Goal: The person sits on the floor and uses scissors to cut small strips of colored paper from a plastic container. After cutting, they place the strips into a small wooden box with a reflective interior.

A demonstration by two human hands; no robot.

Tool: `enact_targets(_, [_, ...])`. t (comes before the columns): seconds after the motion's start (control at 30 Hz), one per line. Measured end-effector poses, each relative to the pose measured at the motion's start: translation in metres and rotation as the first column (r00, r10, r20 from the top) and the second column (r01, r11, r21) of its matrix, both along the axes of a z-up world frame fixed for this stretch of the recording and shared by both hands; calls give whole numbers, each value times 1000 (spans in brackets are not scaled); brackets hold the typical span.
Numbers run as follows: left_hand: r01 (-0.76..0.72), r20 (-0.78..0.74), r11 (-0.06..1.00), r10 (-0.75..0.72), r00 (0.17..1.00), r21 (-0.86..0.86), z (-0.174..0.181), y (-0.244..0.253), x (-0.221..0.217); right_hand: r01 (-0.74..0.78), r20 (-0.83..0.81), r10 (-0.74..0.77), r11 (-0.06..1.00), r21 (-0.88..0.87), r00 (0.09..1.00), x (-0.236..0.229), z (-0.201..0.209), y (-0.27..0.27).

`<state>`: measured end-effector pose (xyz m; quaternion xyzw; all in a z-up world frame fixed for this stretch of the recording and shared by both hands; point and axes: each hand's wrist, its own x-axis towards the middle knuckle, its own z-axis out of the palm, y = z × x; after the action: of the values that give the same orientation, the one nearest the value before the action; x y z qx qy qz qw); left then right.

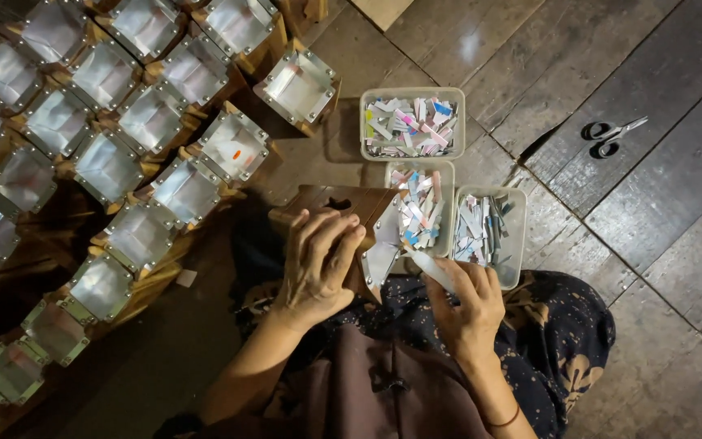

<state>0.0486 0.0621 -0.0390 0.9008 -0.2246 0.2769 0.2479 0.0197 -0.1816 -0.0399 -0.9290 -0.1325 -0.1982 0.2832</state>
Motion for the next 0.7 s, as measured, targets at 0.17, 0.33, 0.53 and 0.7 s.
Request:
enact_targets(0.17, [-59,-16,996,60,998,62,21,-3,-3,9,38,-6,997,-81,999,0,6,2])
enact_targets(0.33, [-70,-54,993,75,996,97,22,-2,-4,21,45,-13,984,-179,999,0,11,5])
enact_targets(0.53, [-56,-73,989,66,995,137,33,-4,-5,44,28,-39,975,-216,999,-4,1,0])
enact_targets(0.7, [-59,-69,990,68,995,131,40,-6,-3,39,23,-34,965,-259,999,-5,2,-1])
